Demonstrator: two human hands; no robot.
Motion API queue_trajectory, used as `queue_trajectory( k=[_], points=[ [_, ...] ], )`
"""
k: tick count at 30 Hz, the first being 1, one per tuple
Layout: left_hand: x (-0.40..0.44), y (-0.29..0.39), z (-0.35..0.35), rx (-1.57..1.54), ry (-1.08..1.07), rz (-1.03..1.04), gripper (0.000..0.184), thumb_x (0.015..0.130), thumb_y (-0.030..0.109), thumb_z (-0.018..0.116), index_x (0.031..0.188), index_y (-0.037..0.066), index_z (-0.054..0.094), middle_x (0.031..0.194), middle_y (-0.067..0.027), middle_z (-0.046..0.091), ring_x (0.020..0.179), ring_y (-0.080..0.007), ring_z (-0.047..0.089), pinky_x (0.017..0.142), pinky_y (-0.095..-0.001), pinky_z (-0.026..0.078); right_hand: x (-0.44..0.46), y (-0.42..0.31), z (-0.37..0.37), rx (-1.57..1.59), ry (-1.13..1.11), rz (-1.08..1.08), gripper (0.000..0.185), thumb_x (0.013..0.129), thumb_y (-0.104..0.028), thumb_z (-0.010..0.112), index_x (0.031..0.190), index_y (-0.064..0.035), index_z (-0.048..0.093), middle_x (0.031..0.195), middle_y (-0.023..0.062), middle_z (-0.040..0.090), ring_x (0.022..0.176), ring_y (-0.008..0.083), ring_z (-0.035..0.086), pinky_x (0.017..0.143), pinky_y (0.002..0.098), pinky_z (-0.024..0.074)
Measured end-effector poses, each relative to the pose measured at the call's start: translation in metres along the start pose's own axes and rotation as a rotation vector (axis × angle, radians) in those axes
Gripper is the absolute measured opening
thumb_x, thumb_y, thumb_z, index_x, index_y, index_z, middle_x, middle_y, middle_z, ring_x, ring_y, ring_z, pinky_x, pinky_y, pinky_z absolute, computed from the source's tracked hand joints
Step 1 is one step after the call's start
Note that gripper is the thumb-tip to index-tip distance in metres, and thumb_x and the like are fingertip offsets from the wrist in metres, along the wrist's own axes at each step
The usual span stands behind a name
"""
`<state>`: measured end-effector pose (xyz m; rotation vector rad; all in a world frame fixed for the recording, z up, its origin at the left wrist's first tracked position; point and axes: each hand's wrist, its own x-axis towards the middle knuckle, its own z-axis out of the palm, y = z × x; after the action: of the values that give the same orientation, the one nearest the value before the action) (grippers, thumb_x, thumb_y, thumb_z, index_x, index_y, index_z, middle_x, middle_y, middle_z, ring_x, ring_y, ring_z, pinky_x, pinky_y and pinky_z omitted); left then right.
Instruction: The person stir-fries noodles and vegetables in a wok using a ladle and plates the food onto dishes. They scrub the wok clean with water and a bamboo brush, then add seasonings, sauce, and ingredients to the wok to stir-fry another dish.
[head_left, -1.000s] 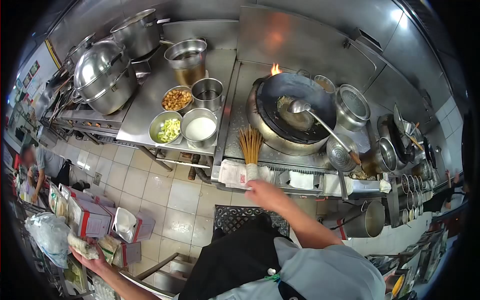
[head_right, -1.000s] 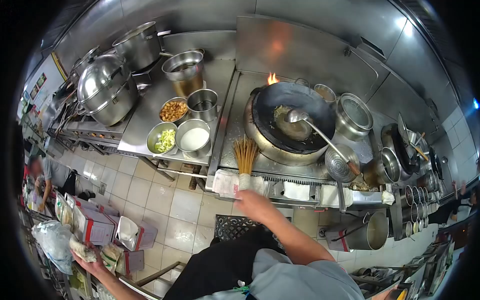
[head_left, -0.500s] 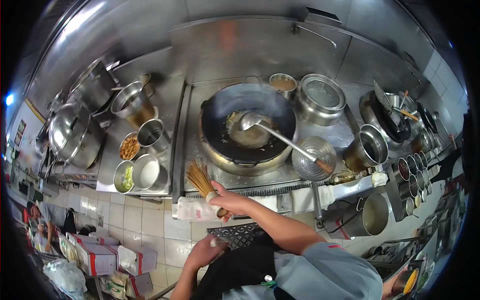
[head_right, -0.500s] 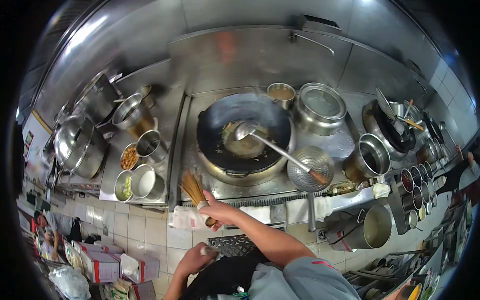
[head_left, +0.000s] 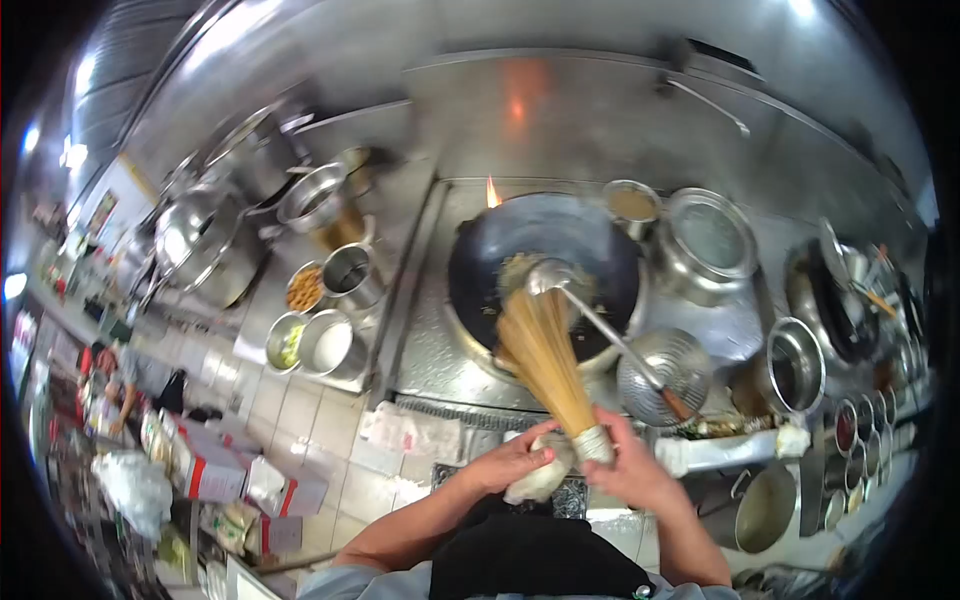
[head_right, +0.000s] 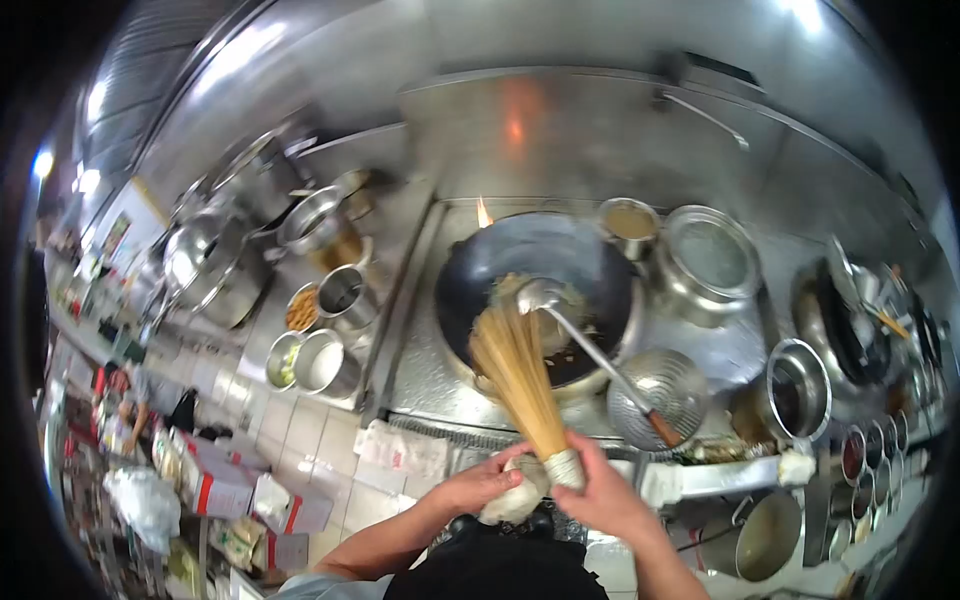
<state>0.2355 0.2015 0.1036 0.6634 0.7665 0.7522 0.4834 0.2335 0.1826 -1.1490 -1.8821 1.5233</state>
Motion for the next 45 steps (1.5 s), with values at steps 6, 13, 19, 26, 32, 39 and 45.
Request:
queue_trajectory(
  k=[6,13,19,26,32,39,45],
  points=[
    [-0.043,-0.018,-0.042,-0.23,0.277,0.085,0.067,0.098,0.048,0.066,0.148,0.007,0.045,0.131,-0.0112,0.062,0.11,-0.02,0.064,0.095,-0.0353,0.053,0.044,-0.063,0.037,-0.284,-0.332,0.179,0.074,0.082,-0.026,0.083,0.145,-0.0044,0.052,0.132,0.0176,0.059,0.115,0.0347,0.062,0.104,0.0425,0.0484],
    [-0.128,0.098,-0.135,1.039,0.713,-0.26,0.072,0.074,0.061,0.075,0.119,0.005,0.072,0.115,-0.0191,0.073,0.107,-0.0307,0.07,0.093,-0.0419,0.054,0.099,0.219,-0.156,-1.272,0.087,-0.197,0.052,0.1,-0.044,0.061,0.131,-0.0028,0.06,0.109,0.0158,0.069,0.102,0.0283,0.066,0.086,0.0404,0.0526],
    [-0.062,0.041,-0.279,1.538,0.738,-0.41,0.048,0.077,0.051,0.069,0.107,0.015,0.078,0.113,-0.0134,0.075,0.103,-0.0303,0.073,0.082,-0.0486,0.058,0.093,0.217,-0.05,-0.678,0.374,0.311,0.044,0.088,-0.017,0.069,0.126,0.0021,0.059,0.112,0.0211,0.068,0.104,0.0374,0.064,0.092,0.0457,0.0494],
    [-0.106,0.068,-0.247,1.281,0.852,-0.17,0.086,0.064,0.064,0.087,0.108,-0.008,0.068,0.099,-0.0221,0.072,0.097,-0.0306,0.07,0.085,-0.0436,0.054,0.081,0.095,-0.049,0.039,0.809,0.227,0.034,0.099,-0.018,0.061,0.126,-0.0091,0.043,0.065,0.0035,0.05,0.042,0.0137,0.048,0.035,0.0322,0.0357],
    [-0.153,0.032,-0.18,-0.261,0.779,0.348,0.043,0.099,0.031,0.062,0.129,0.001,0.055,0.107,-0.0173,0.067,0.086,-0.0259,0.069,0.072,-0.0369,0.059,0.156,0.108,-0.197,0.022,0.921,0.334,0.023,0.097,-0.014,0.06,0.104,0.0031,0.048,0.055,0.0061,0.05,0.041,0.0176,0.051,0.036,0.0321,0.0389],
    [-0.089,0.001,-0.111,-0.786,0.714,0.162,0.039,0.098,0.043,0.054,0.113,0.009,0.065,0.086,-0.0067,0.07,0.072,-0.0249,0.069,0.058,-0.0431,0.058,0.144,0.106,-0.248,1.848,0.264,0.063,0.02,0.099,-0.006,0.05,0.08,-0.008,0.052,0.055,-0.009,0.045,0.044,0.0027,0.045,0.041,0.0181,0.0394],
    [0.028,0.052,-0.117,-0.646,0.434,0.071,0.035,0.099,0.028,0.045,0.115,0.003,0.062,0.108,-0.0182,0.069,0.098,-0.0361,0.069,0.087,-0.0514,0.058,0.078,0.042,-0.192,2.058,-0.002,-0.047,0.02,0.101,-0.009,0.049,0.111,0.0083,0.055,0.067,-0.002,0.05,0.047,0.0052,0.05,0.041,0.0192,0.0445]
  ],
)
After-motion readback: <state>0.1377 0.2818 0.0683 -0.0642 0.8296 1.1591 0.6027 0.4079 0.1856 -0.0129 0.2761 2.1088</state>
